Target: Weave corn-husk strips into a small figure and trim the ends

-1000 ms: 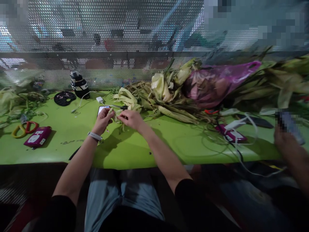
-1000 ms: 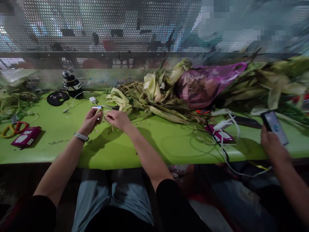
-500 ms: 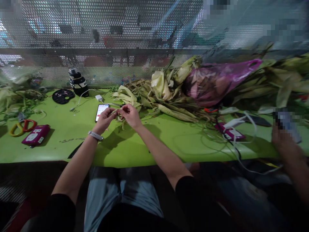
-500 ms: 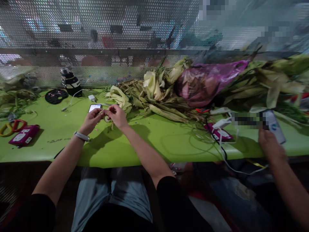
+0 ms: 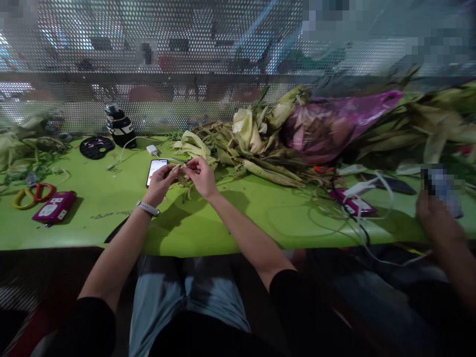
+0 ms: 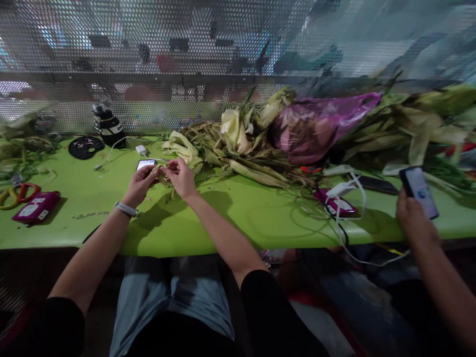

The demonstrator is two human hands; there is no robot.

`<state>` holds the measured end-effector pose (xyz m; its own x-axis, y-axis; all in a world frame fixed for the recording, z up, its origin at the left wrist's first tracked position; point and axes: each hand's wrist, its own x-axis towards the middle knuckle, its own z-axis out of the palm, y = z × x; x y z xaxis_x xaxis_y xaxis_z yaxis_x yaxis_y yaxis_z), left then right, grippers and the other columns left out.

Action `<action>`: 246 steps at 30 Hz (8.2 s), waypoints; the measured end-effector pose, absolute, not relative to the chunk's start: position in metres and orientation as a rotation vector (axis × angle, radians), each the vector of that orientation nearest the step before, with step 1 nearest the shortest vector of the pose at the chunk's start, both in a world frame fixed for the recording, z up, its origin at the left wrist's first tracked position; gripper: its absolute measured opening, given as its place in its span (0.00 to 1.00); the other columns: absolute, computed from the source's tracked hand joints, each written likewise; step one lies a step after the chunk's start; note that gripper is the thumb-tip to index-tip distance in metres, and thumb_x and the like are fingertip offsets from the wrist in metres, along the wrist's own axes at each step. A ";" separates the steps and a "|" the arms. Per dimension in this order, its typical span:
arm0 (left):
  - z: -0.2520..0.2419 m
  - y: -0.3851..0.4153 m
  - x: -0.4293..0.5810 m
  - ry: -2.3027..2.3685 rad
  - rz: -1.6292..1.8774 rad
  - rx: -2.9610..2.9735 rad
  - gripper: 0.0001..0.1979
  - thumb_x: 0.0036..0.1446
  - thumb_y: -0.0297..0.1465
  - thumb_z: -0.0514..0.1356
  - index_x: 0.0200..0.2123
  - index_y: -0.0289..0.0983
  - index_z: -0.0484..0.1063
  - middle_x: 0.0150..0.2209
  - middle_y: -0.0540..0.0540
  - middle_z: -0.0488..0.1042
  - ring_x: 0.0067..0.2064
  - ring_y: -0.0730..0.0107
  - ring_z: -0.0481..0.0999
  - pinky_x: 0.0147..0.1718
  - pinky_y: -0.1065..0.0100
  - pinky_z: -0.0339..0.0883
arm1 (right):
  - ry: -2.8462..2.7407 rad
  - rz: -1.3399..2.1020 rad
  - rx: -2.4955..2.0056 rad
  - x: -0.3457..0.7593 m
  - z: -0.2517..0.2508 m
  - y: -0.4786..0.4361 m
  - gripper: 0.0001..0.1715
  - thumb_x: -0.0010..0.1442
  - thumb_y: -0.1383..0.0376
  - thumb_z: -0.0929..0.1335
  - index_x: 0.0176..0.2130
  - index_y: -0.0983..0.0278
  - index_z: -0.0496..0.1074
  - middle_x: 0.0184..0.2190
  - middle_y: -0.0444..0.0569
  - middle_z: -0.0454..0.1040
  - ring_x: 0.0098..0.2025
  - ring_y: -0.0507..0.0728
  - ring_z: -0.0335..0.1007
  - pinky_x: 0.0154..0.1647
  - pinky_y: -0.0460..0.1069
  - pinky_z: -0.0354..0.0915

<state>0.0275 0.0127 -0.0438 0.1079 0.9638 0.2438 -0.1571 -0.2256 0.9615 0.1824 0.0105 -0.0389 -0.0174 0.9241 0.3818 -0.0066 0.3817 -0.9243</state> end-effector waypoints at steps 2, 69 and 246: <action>-0.044 0.013 0.028 0.881 1.344 1.327 0.21 0.46 0.43 0.71 0.39 0.36 0.76 0.35 0.48 0.77 0.34 0.75 0.75 0.37 0.71 0.73 | -1.417 0.903 -0.897 0.184 -0.040 0.012 0.23 0.53 0.47 0.71 0.38 0.62 0.70 0.33 0.46 0.73 0.31 0.51 0.70 0.32 0.47 0.71; -0.051 0.019 0.022 0.751 1.262 1.542 0.21 0.45 0.34 0.73 0.42 0.36 0.72 0.27 0.52 0.74 0.29 0.76 0.76 0.32 0.71 0.75 | -1.586 1.020 -0.835 0.211 -0.042 0.032 0.18 0.48 0.61 0.74 0.39 0.65 0.72 0.31 0.46 0.75 0.34 0.53 0.72 0.40 0.51 0.70; -0.041 -0.001 0.037 0.890 0.815 1.745 0.14 0.47 0.39 0.69 0.24 0.34 0.74 0.18 0.52 0.63 0.21 0.78 0.57 0.21 0.72 0.48 | -1.799 0.402 -0.918 0.183 -0.029 0.004 0.16 0.65 0.54 0.65 0.32 0.62 0.71 0.37 0.52 0.74 0.46 0.58 0.68 0.54 0.56 0.63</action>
<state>0.0375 -0.0009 -0.0407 0.5075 0.8527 0.1236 0.1980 -0.2551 0.9464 0.1833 0.0042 -0.0293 -0.1775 0.7446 0.6435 0.4003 0.6520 -0.6439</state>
